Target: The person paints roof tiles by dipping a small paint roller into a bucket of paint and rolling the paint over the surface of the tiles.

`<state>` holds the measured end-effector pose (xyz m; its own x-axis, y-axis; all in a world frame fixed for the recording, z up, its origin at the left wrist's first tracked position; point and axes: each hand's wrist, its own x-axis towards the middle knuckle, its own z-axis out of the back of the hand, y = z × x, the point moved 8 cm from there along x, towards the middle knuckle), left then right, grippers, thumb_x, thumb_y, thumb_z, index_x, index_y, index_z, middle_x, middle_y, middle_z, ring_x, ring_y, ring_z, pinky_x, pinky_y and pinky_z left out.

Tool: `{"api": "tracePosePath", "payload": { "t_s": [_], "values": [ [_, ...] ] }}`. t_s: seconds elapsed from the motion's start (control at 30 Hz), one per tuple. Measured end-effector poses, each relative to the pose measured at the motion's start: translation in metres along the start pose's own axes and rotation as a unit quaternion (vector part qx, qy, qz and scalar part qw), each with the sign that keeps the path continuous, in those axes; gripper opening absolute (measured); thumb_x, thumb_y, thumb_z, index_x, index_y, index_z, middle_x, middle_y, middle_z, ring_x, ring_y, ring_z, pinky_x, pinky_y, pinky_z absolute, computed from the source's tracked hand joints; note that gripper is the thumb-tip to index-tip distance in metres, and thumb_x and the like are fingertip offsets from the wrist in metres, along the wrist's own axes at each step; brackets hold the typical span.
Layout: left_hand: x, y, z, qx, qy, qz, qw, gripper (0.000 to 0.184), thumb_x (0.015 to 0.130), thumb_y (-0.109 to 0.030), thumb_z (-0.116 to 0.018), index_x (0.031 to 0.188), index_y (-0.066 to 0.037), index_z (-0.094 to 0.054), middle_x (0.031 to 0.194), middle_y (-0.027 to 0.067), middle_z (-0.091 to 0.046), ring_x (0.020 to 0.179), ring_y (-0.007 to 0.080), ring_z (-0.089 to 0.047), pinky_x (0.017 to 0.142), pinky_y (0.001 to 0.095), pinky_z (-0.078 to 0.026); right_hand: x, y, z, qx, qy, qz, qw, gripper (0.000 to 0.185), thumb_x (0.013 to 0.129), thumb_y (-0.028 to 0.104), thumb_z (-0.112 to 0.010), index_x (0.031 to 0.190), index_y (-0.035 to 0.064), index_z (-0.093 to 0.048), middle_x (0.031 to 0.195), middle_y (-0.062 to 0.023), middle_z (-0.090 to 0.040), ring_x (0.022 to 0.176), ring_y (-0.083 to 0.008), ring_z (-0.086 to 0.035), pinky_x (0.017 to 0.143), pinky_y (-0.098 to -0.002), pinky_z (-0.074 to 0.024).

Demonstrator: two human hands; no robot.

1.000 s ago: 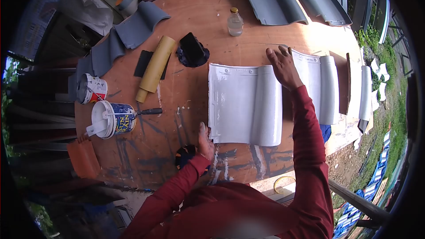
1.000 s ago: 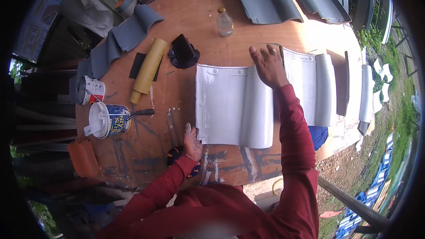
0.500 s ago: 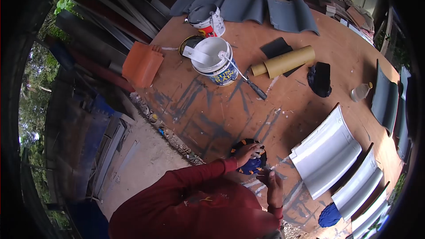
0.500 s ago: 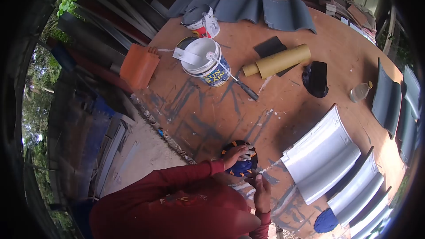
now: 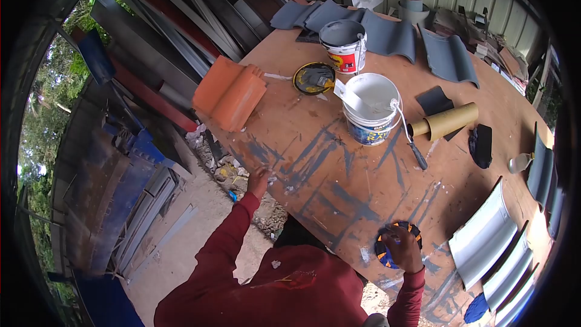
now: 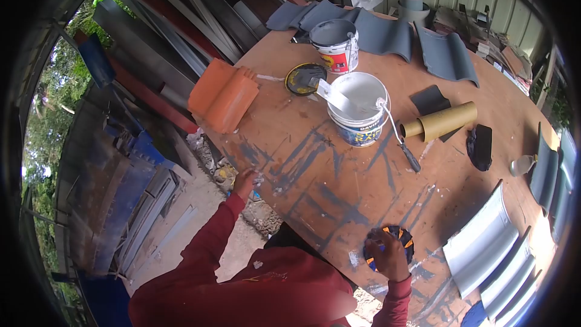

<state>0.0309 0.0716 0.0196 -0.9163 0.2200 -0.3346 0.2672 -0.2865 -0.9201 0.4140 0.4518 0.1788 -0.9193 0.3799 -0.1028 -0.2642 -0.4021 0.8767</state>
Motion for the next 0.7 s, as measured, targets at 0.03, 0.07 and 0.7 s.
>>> {"api": "tracePosePath", "payload": {
  "t_s": [0.03, 0.07, 0.7],
  "values": [
    [0.025, -0.023, 0.033, 0.033, -0.036, -0.052, 0.997, 0.02, 0.1, -0.019, -0.066, 0.111, -0.004, -0.071, 0.098, 0.0036, -0.073, 0.079, 0.01, -0.066, 0.066, 0.0273, -0.051, 0.017, 0.007, -0.019, 0.019, 0.003, -0.044, 0.999, 0.038, 0.095, 0.023, -0.072, 0.122, -0.0046, -0.069, 0.102, -0.024, -0.074, 0.093, -0.0306, -0.075, 0.08, -0.0376, -0.0564],
    [0.048, -0.044, 0.063, 0.032, -0.059, -0.101, 0.993, 0.019, 0.098, -0.015, -0.067, 0.112, -0.003, -0.071, 0.098, 0.0041, -0.073, 0.081, 0.0105, -0.066, 0.07, 0.0285, -0.053, 0.037, 0.015, -0.045, 0.034, -0.005, -0.039, 0.999, 0.039, 0.096, 0.024, -0.072, 0.122, -0.0047, -0.069, 0.102, -0.0232, -0.075, 0.092, -0.0294, -0.075, 0.081, -0.0375, -0.0564],
    [0.465, -0.19, 0.359, 0.467, -0.141, -0.165, 0.857, 0.063, 0.083, -0.038, -0.077, 0.132, -0.001, -0.062, 0.123, 0.0246, -0.064, 0.116, 0.0446, -0.062, 0.102, 0.0522, -0.05, 0.379, 0.186, -0.451, 0.26, 0.174, -0.069, 0.947, 0.071, 0.1, 0.04, -0.068, 0.146, -0.0095, -0.047, 0.111, -0.0228, -0.072, 0.097, -0.0272, -0.071, 0.09, -0.0376, -0.056]
  ]
}}
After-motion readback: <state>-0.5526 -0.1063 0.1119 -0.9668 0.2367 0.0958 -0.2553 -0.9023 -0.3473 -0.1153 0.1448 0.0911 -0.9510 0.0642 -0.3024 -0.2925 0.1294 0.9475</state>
